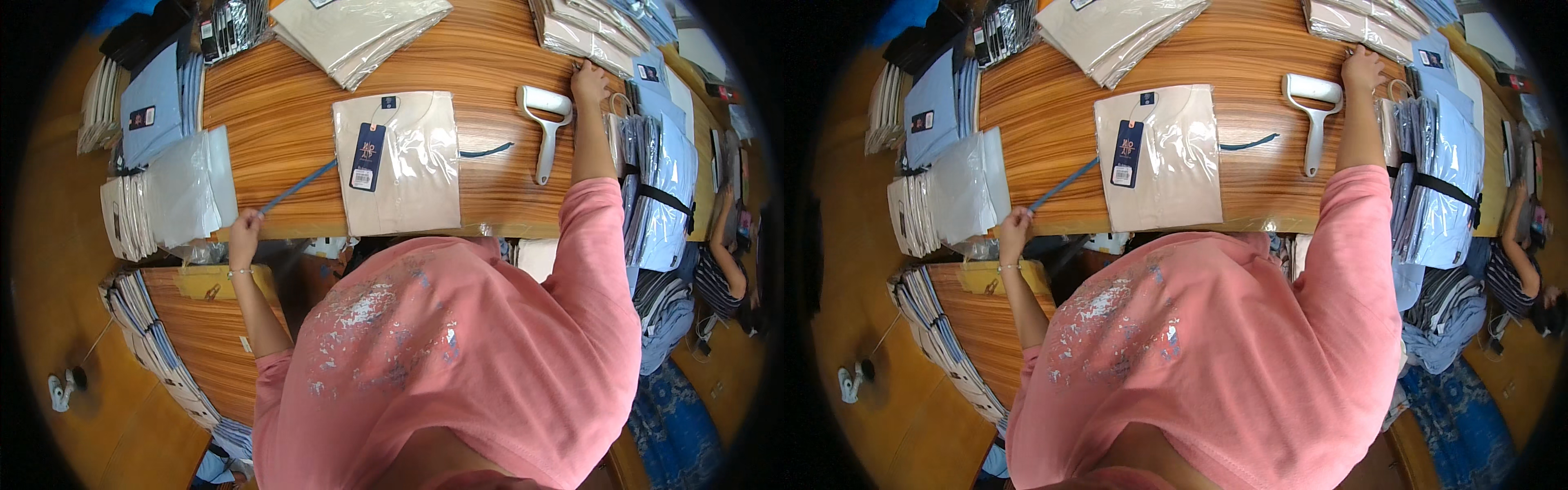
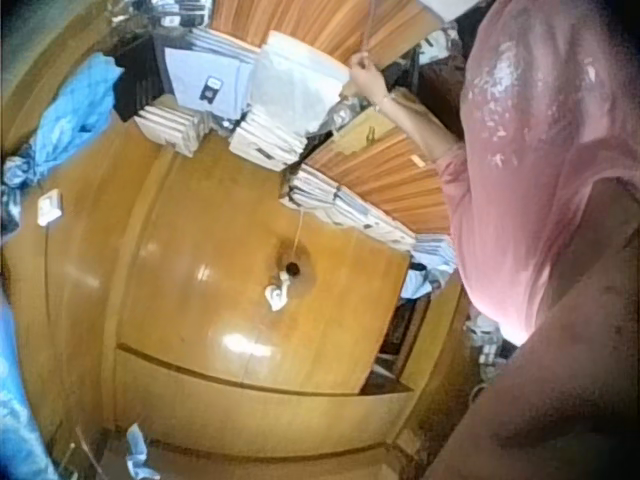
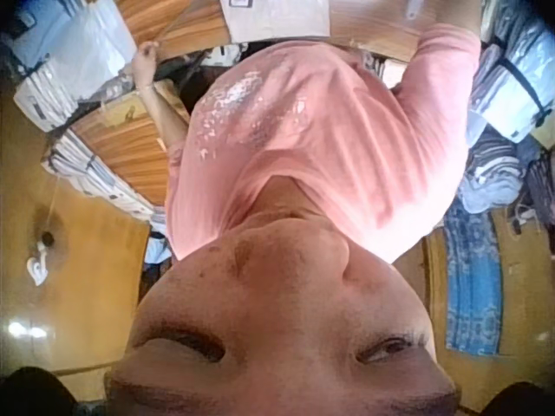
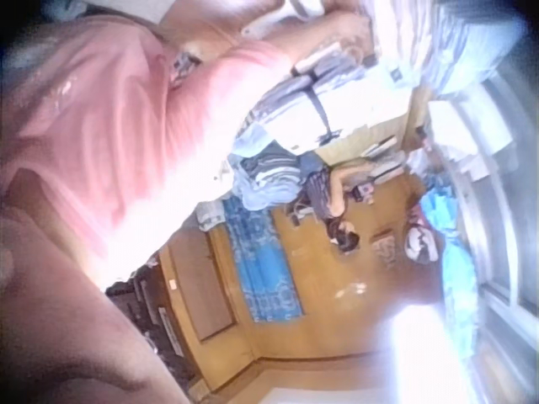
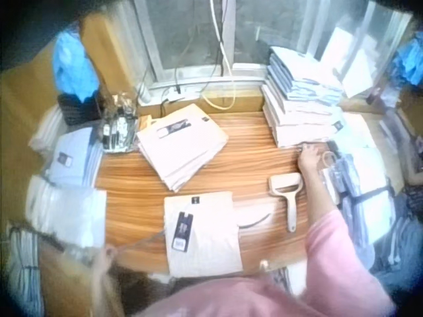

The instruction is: The person packs a garment into a plastic bag, seals it with tape, and then removes another garment from a pile to fold and prepare it for packing.

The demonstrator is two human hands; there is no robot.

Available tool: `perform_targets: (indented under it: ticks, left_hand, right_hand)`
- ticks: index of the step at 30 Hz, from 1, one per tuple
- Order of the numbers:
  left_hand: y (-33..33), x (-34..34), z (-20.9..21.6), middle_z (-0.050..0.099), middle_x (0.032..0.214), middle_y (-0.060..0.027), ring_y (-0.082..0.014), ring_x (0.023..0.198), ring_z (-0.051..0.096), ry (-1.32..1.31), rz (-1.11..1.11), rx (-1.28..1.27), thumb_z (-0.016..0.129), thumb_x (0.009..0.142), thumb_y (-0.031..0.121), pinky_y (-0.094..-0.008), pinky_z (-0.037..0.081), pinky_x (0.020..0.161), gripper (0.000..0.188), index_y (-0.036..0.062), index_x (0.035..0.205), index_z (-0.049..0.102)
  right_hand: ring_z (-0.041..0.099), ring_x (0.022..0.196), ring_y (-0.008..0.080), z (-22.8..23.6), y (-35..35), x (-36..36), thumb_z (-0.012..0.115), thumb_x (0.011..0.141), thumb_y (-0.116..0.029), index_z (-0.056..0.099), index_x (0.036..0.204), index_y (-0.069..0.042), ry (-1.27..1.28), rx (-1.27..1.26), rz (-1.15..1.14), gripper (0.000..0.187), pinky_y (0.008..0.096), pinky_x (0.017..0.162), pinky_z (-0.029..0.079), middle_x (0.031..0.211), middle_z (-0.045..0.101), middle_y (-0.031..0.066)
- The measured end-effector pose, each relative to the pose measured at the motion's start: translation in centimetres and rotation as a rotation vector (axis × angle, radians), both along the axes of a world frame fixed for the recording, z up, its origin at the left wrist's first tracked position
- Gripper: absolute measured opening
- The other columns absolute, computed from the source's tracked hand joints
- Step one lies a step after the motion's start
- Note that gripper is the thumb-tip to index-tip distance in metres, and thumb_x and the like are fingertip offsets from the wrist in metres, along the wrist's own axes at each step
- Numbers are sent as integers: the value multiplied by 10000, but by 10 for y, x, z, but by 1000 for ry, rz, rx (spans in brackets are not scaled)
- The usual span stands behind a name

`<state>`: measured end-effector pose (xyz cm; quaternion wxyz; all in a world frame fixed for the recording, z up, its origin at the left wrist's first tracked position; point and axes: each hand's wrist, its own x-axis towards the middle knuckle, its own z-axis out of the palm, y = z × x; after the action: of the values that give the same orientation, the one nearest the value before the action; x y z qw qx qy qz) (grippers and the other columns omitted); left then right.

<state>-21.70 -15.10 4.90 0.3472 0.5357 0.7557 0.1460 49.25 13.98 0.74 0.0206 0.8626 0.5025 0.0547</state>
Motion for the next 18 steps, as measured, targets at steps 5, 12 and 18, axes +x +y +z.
perform_targets:
  ticks: [5, 12, 18]
  left_hand:
    - [6, 10, 8, 541, 688, -17, -93, 654, 467, -11, 236, 220, 526, 911, 157, -244, 395, 620, 178, 1, 832, 555]
    - [5, -14, -17, 552, 729, 10, -74, 682, 471, -331, 444, 444, 543, 908, 154, -220, 400, 658, 164, 17, 819, 553]
    - [-2, -20, -15, 572, 713, 13, -63, 669, 488, -296, 358, 418, 561, 905, 180, -203, 401, 639, 172, 15, 864, 588]
  right_hand:
    - [508, 1086, 380, -15, 1, 9, 448, 893, -209, 485, 1156, -62, -3, -28, 98, 303, 511, 854, 449, 1200, 488, 192]
    - [611, 851, 404, 28, -22, -21, 422, 897, -168, 528, 1046, 5, -45, -20, 293, 252, 484, 749, 506, 1064, 526, 223]
    - [590, 652, 204, 94, -120, -193, 450, 913, -224, 575, 1057, -13, 966, 159, 476, 284, 338, 592, 492, 897, 633, 143]
